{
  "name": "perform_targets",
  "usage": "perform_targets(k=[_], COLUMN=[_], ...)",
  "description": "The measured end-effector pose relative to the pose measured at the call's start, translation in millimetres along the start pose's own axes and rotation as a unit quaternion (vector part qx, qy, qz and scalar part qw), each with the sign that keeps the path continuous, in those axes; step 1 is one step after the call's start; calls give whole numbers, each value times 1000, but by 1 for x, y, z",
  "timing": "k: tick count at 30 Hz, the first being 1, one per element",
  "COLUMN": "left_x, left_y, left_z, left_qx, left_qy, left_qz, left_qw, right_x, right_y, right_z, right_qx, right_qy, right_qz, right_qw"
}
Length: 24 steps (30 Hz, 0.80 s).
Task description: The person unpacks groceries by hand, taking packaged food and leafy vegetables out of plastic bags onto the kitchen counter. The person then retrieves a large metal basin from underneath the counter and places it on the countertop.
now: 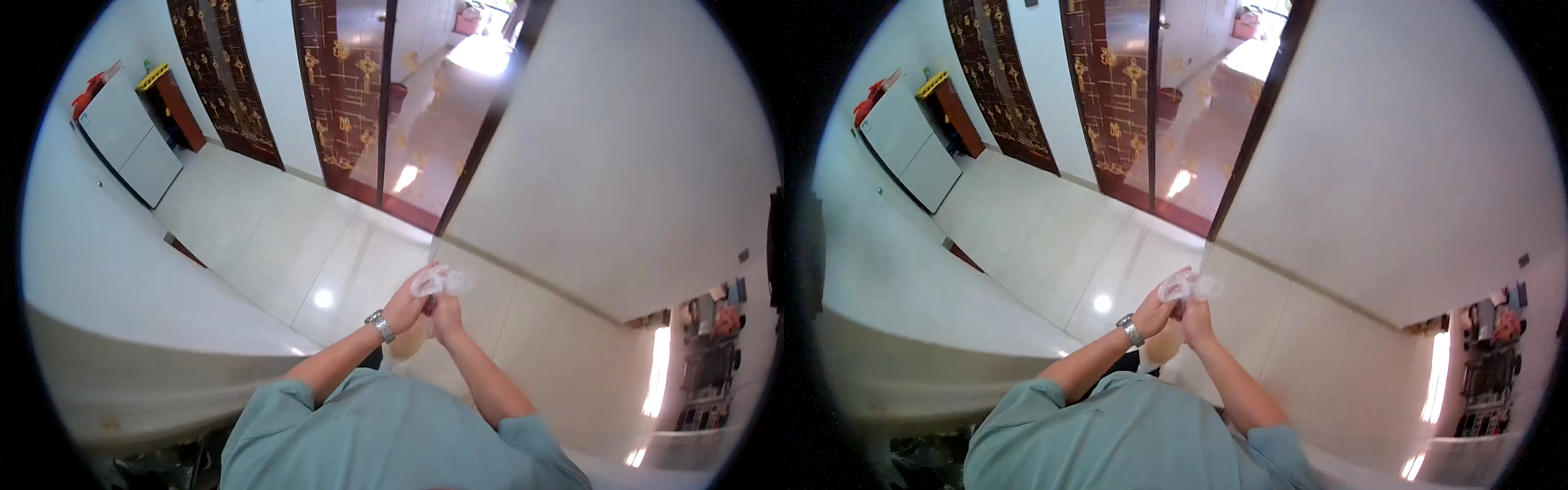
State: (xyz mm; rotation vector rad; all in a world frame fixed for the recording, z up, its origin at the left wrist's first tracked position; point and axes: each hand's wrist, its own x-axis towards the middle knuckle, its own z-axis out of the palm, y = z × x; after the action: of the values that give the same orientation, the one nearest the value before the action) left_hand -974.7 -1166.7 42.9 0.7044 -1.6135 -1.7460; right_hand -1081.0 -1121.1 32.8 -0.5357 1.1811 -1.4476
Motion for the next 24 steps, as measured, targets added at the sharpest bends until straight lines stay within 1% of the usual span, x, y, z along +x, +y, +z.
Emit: perform_targets(k=[1,2,3,4,5,6,7,8,9,10,11,12,13,14,15,17,18,19,20,21,22,23,24], left_x=[19,32,42,52,61,68,72,78,88,97,108,119,129,142,157,191,206,216,224,236,253,261,270], left_y=[-1,0,0,1,2,3,3,2,-1,-9,-16,-23,-30,-36,-43,-55,-43,-21,-10,-24,-46,-57,-37], left_z=[-9,-25,-31,-38,-48,-58,-68,-78,-87,-95,-103,-108,-111,-115,-122,-140,-149,-158,-164,-171,-182,-190,-199], left_qx=[-7,-8,-13,-20,-24,-21,29,78,78,203,325,324,375,424,423,425,427,417,405,407,375,341,366], left_qy=[-2,-44,-37,-2,32,36,23,8,8,-9,-28,-27,-4,20,23,56,62,61,58,62,127,188,155], left_qz=[9,-20,-16,15,46,53,60,63,59,96,132,128,88,47,44,42,41,0,-44,-46,-16,9,-57], left_qw=[1000,999,999,1000,998,998,998,995,995,974,936,937,923,904,905,903,901,907,911,910,918,921,916], right_x=[23,41,55,70,86,100,115,132,148,160,171,179,190,208,225,259,270,282,297,312,331,343,354], right_y=[-7,-7,-12,-17,-24,-30,-35,-37,-42,-43,-42,-53,-59,-54,-50,-48,-66,-77,-79,-84,-91,-101,-118], right_z=[4,6,11,18,27,36,43,41,36,34,36,51,61,61,64,68,81,89,91,94,98,100,103], right_qx=[-10,-5,2,3,0,6,14,14,16,17,18,-29,-77,-79,-148,-215,-142,-67,-67,-70,-71,-66,-35], right_qy=[-7,-4,-1,23,16,52,89,88,58,30,32,14,-6,-7,-63,-124,-135,-144,-147,-185,-223,-225,-284], right_qz=[0,3,5,22,18,-3,-21,-19,5,31,37,36,33,37,-23,-83,-22,41,45,19,-9,-6,19], right_qw=[1000,1000,1000,1000,1000,999,996,996,998,999,999,999,996,996,987,965,980,986,986,980,972,972,958])
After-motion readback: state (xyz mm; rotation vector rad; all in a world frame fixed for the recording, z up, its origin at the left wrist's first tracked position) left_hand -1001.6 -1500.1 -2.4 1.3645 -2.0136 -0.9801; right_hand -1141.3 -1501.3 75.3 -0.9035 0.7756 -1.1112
